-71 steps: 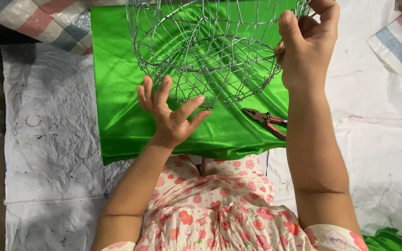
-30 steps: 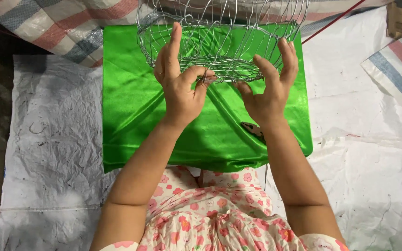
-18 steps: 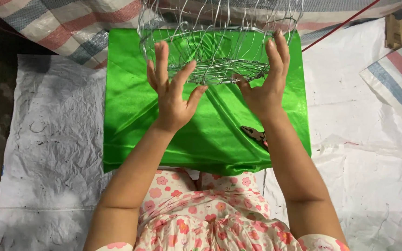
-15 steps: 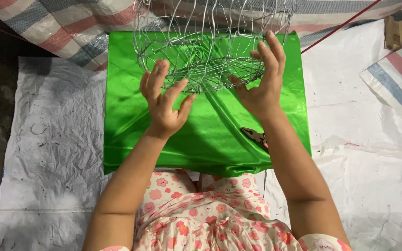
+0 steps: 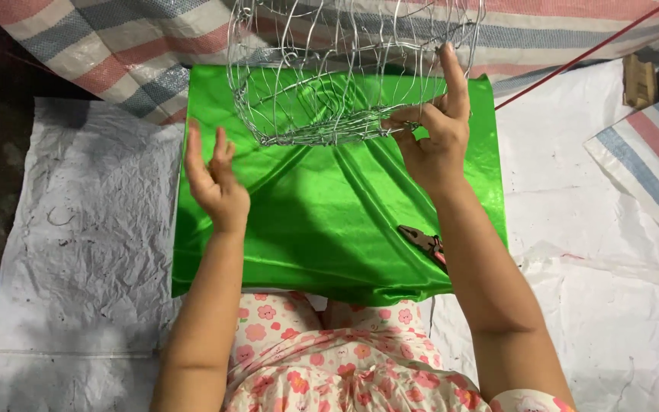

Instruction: Using pliers to bend and secure wire joints on a mesh structure to finalize its shape.

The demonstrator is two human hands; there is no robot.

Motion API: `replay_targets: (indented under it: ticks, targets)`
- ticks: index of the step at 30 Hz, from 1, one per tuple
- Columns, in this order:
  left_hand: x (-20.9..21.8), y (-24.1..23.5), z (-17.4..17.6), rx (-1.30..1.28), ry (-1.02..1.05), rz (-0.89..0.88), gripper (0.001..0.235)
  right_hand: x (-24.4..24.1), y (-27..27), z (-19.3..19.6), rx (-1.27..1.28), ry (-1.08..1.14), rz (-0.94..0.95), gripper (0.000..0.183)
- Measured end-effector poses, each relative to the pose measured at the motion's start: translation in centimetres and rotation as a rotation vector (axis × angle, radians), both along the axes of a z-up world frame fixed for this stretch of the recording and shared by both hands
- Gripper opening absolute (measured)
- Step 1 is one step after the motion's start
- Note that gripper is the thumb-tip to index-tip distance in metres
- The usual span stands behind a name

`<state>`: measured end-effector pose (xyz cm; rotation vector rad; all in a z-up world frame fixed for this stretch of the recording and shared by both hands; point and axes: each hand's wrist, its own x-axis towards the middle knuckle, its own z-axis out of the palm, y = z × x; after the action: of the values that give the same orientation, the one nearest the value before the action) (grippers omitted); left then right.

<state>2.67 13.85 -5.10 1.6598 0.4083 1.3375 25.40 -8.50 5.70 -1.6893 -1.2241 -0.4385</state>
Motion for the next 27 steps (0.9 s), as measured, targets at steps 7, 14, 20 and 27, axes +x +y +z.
replay_targets:
  ticks: [7, 14, 20, 27]
  targets:
    - [-2.9, 1.3, -3.7, -0.162, -0.018, -0.106, 0.081, 1.0, -0.4, -0.6, -0.010, 0.036, -0.004, 0.020]
    - [3.1, 0.8, -0.6, 0.273, 0.359, -0.021, 0.091, 1.4, 0.4, -0.6, 0.049, 0.078, -0.014, 0.021]
    - [7.8, 1.7, 0.4, 0.092, 0.141, -0.227, 0.099, 1.1, 0.4, 0.4, 0.159, 0.144, 0.080, 0.022]
    - [4.9, -0.8, 8.0, 0.447, 0.109, -0.051, 0.088, -1.5, -3.2, 4.1, 0.316, 0.375, 0.075, 0.029]
